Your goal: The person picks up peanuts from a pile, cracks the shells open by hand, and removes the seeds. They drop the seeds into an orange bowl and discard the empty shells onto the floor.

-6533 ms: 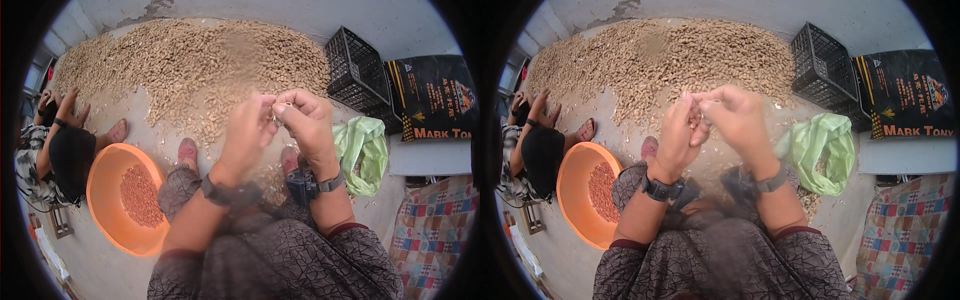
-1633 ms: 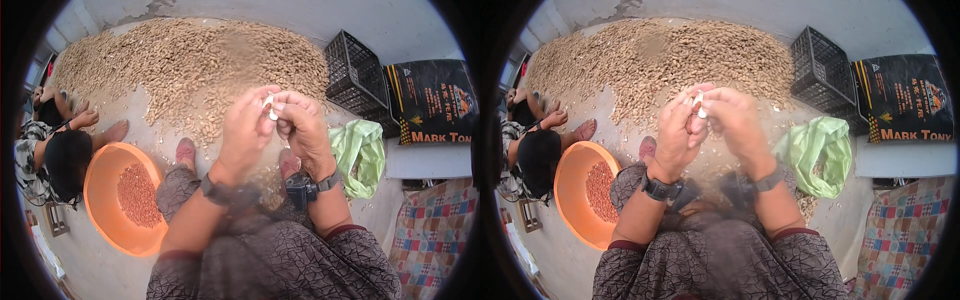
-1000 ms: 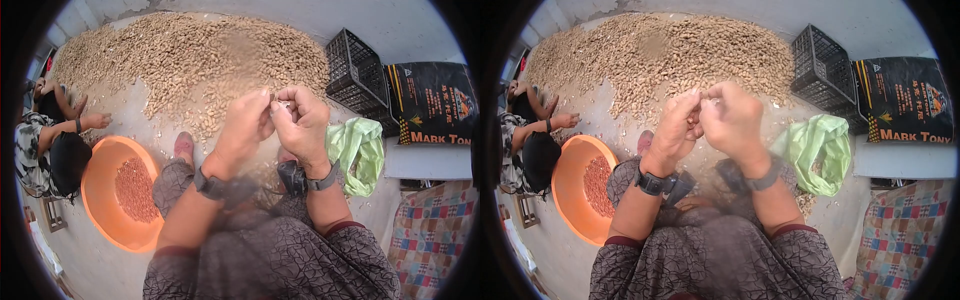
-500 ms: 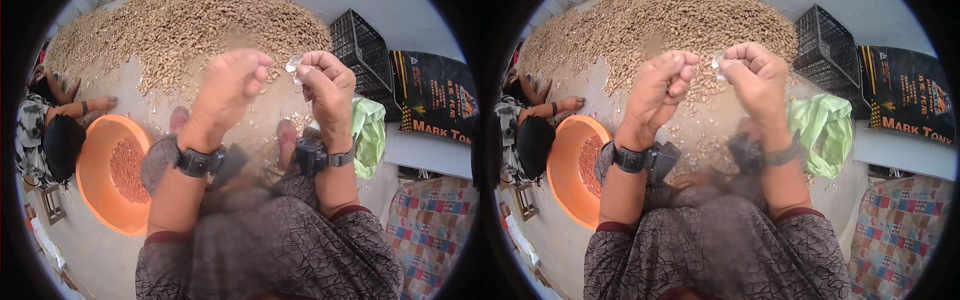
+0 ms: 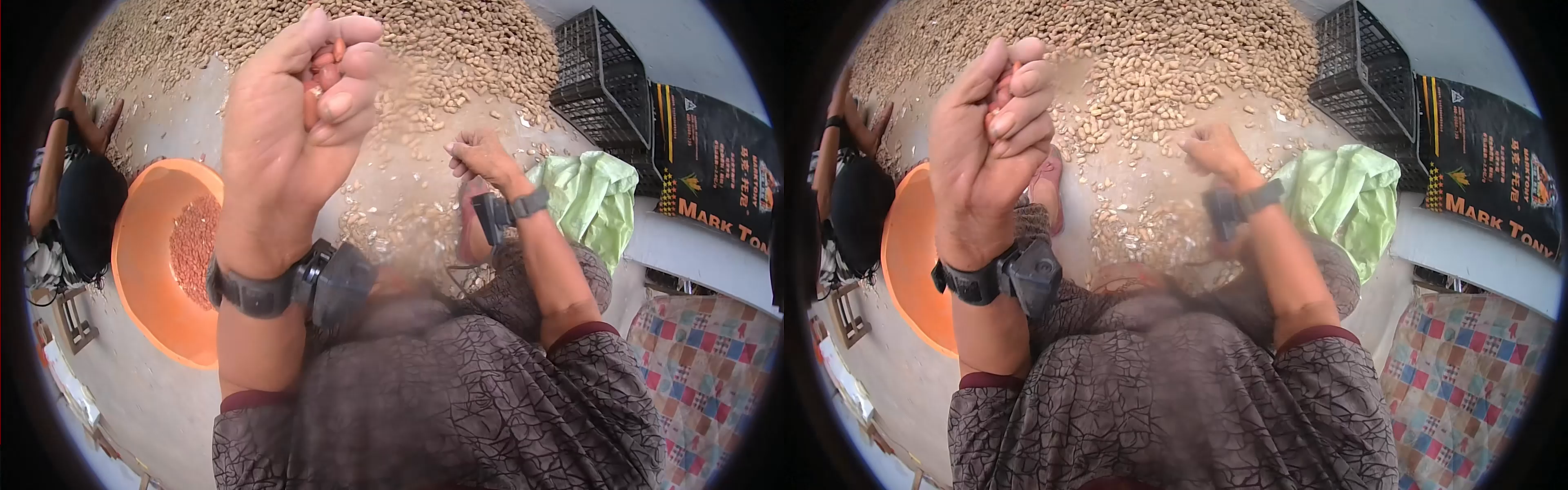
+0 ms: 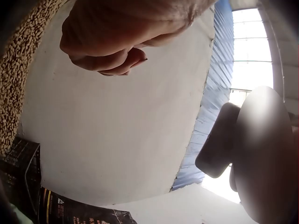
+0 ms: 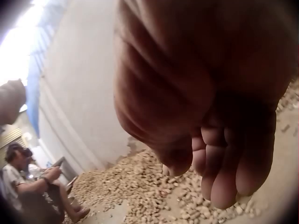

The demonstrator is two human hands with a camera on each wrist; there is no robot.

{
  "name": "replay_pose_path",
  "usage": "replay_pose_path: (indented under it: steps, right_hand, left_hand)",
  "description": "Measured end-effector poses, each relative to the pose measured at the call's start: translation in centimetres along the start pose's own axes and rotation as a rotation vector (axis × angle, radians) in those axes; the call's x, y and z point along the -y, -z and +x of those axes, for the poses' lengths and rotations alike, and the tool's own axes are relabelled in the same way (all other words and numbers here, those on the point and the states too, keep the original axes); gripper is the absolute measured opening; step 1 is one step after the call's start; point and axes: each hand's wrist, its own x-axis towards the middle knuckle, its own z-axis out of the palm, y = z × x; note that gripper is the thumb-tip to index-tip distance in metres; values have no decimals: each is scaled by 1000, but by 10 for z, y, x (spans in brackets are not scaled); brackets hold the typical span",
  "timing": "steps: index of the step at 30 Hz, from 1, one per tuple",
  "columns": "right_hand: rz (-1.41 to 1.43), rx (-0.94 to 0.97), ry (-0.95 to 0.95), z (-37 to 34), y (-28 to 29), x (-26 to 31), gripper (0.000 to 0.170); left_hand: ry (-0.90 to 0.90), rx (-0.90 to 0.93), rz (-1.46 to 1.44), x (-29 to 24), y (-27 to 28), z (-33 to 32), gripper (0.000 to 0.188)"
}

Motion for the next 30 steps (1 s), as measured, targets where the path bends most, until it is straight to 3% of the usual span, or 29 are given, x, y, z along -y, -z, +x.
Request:
replay_pose_path:
  steps: [2, 9, 15, 17, 18, 21, 23, 25, 27, 28, 29, 30]
  right_hand:
    - [154, -29, -150, 28, -16, -39, 19]
    - [151, -107, -214, 105, -75, -134, 18]
    - [-65, -200, -143, 138, -100, -173, 20]
    - [-296, -325, -49, 147, -106, -180, 24]
    - [-289, -323, -55, 148, -108, -180, 24]
    - [-340, -399, -52, 148, -112, -176, 27]
    - [-311, -394, -99, 152, -118, -179, 29]
    - [-317, -411, -80, 154, -120, -182, 29]
    - [-330, -437, -66, 157, -119, -186, 29]
    - [-343, -410, -64, 159, -119, -188, 29]
    - [-358, -383, -61, 161, -118, -189, 28]
    - [-361, -384, -65, 161, -117, -192, 28]
  left_hand:
    - [17, 23, -51, -5, -1, -5, 24]
    - [-16, -41, 29, -41, 9, -22, 19]
    - [-265, -224, 145, -119, 70, -46, 19]
    - [-319, -437, 236, -146, 99, -67, 20]
    - [-311, -439, 242, -158, 118, -76, 20]
    - [-220, -771, 301, -179, 180, -101, 17]
    - [-168, -1090, 490, -165, 203, -102, 18]
    - [-30, -1222, 841, -159, 254, -118, 25]
    - [370, -1325, 1139, -157, 297, -135, 32]
    - [346, -1450, 1371, -155, 321, -149, 36]
    - [469, -1303, 1565, -153, 319, -151, 36]
    - [463, -1201, 1681, -151, 318, -148, 36]
